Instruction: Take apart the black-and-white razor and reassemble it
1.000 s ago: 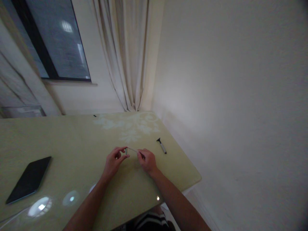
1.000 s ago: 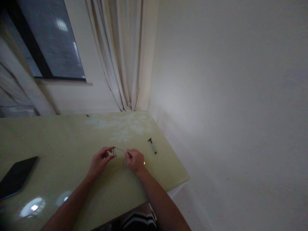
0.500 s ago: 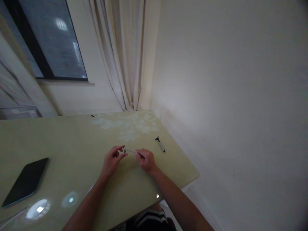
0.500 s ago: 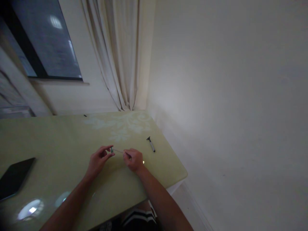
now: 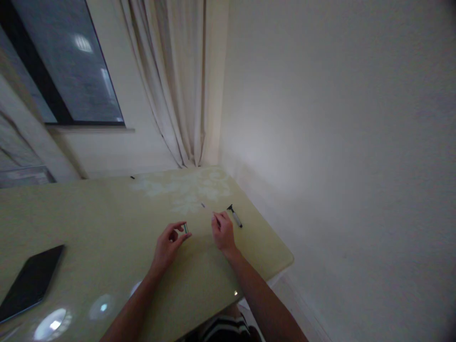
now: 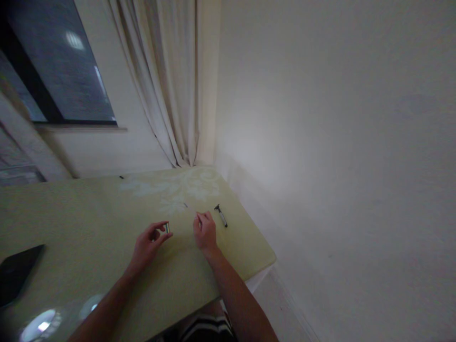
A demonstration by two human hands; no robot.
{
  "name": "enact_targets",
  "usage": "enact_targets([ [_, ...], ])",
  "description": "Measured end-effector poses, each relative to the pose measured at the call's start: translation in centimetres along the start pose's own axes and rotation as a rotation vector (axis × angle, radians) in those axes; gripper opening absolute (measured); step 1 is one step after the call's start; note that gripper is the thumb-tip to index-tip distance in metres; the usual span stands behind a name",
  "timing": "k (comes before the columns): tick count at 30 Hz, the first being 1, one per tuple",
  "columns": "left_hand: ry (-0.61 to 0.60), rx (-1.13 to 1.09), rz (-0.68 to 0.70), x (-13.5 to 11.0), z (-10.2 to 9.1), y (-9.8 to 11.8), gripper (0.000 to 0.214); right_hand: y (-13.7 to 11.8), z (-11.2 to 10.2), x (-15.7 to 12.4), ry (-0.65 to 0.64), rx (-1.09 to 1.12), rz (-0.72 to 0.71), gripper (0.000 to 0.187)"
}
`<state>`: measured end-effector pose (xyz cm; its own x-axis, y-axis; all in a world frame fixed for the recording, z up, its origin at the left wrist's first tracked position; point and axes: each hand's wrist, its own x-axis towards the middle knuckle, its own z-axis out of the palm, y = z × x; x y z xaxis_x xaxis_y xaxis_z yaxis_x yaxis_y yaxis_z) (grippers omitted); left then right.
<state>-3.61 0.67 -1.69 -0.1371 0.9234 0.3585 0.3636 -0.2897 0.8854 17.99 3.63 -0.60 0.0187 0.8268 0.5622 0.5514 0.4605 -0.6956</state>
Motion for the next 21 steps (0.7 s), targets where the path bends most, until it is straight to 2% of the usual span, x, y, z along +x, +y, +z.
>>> enact_targets([
  [3, -0.129, 0.062, -0.011, 0.2, 2.4, 0.1, 0.042, 2.5, -2.8, 1.6, 0.094, -0.117, 0.106, 0.03],
  [8, -0.321, 0.213, 0.052, 2.0, 8.3, 1.5, 0.035, 7.6, -7.2, 1.4, 0.02, -0.413, 0.269, 0.029],
  [10, -0.35, 0.322, 0.048, 3.2, 10.7, 2.2, 0.033, 9.0, -8.0, 0.7, 0.026, -0.459, 0.289, 0.031],
  [13, -0.332, 0.486, -0.018, 4.6, 13.5, 3.0, 0.034, 10.1, -8.1, 0.1, 0.038, -0.462, 0.303, 0.033],
  [16, -0.32, 0.578, -0.046, 5.1, 14.8, 3.1, 0.036, 10.4, -7.7, 0.5, 0.02, -0.479, 0.31, 0.032],
  [21, -0.338, 0.667, -0.004, 4.2, 14.4, 2.6, 0.044, 10.0, -7.2, 0.8, -0.019, -0.588, 0.313, 0.025],
])
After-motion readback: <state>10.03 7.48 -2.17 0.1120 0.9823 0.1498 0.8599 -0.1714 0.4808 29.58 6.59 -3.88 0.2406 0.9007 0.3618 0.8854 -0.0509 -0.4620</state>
